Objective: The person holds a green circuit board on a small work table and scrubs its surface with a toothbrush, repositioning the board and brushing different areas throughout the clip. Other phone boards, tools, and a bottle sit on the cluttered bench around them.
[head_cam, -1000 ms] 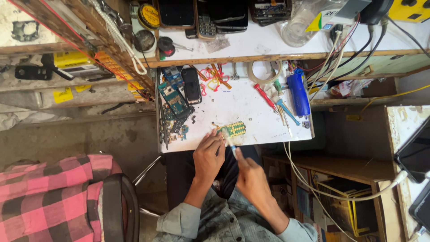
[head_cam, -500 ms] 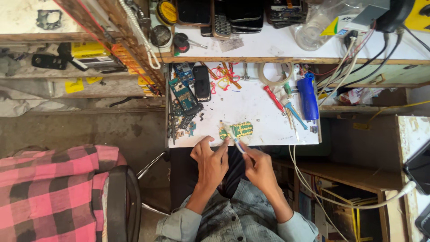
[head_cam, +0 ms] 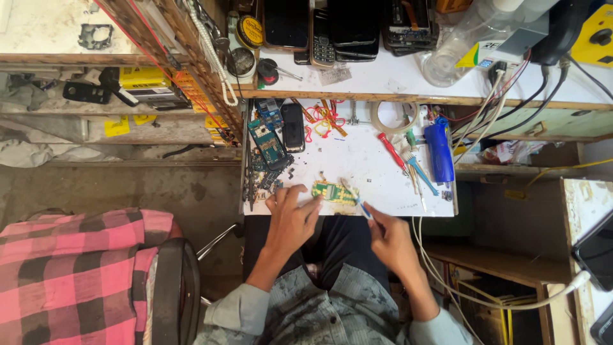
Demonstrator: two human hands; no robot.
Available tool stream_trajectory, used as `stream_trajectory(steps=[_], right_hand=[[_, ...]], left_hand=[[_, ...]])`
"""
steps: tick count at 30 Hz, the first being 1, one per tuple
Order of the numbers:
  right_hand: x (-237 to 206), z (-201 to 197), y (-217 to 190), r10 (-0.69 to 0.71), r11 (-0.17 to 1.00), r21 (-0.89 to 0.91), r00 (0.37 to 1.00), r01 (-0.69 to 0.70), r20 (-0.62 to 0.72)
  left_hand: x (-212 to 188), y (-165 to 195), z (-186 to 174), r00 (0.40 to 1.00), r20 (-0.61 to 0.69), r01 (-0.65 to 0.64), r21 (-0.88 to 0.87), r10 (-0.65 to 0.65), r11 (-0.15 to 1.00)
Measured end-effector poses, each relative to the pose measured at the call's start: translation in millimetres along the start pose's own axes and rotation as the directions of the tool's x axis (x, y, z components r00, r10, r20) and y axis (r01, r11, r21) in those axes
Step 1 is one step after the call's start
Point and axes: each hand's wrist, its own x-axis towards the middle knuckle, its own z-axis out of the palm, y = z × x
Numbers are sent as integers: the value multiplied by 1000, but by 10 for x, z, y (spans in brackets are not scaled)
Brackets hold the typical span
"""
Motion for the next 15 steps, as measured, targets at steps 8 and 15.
stream_trajectory(steps=[8,15], right_hand=[[-364,154,-71,-24,989,144,998,15,60],[-357,125,-187,-73,996,49,996,76,-53]], left_hand=[[80,123,132,994,23,107,59,-109,992],[8,74,159,991,117,54,142,-71,988]])
